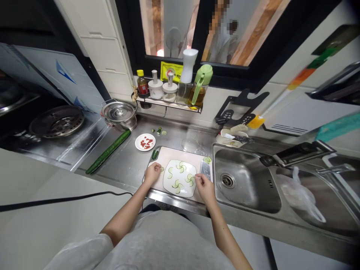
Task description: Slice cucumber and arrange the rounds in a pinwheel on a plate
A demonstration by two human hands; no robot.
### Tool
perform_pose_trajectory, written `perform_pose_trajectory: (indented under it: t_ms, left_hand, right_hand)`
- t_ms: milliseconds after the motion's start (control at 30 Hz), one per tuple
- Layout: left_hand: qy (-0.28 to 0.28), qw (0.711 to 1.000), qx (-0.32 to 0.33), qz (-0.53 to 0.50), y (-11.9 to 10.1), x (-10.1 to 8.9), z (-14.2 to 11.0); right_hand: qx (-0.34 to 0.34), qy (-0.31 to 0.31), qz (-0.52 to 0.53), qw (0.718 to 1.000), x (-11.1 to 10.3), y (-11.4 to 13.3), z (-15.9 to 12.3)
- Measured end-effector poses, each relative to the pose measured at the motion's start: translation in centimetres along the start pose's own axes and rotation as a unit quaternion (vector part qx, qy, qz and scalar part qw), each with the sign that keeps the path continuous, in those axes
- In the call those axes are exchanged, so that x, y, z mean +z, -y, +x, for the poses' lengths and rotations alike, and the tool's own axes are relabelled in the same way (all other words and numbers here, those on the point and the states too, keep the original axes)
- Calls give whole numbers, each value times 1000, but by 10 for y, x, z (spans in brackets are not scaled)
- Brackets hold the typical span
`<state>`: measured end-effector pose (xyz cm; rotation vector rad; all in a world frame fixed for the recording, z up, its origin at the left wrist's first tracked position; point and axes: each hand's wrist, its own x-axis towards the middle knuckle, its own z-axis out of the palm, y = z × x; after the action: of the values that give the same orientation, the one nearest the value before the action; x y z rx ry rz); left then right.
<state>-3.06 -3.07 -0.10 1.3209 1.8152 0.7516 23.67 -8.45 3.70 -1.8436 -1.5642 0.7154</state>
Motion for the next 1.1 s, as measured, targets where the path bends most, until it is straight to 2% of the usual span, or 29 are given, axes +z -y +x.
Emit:
perform_pose_trajectory:
  t_ms: [67,133,300,467,533,600,700,767,833,900,1000,1100]
  left_hand:
    - [42,990,-23,-136,-13,-8,0]
    - [89,967,-23,-236,-31,-18,-2]
    - [137,946,1,-294,-76,-39,-15]
    - [172,929,32,-326,-97,-41,-24]
    - [170,928,40,-330,-99,-40,-26]
    - [143,934,32,-325,-99,-38,-27]
    - [123,940,-23,-317,-96,-37,-28]
    - [170,923,-71,-339,-95,-36,-31]
    - [231,890,-106,-379,-96,-34,-34]
    - [263,861,-126,-417,-98,-32,-35]
    - [258,839,-140,-458,-102,-29,-35]
    - [240,833,-141,-478,-103,-28,-32]
  right_hand:
    - [-6,6,24,1000,1,12,7]
    - [-13,20,66,998,4,28,15]
    - [-48,80,196,976,8,81,32]
    - [-85,139,212,964,11,115,35]
    - [-85,133,219,963,13,117,36]
    - [-89,118,223,963,14,116,37]
    - [-92,106,226,964,12,114,39]
    - [-92,107,228,963,11,113,40]
    - [-96,110,234,961,10,113,41]
    - [-103,113,243,958,9,112,41]
    - [-105,116,253,955,9,111,41]
    - [-96,127,258,953,9,110,40]
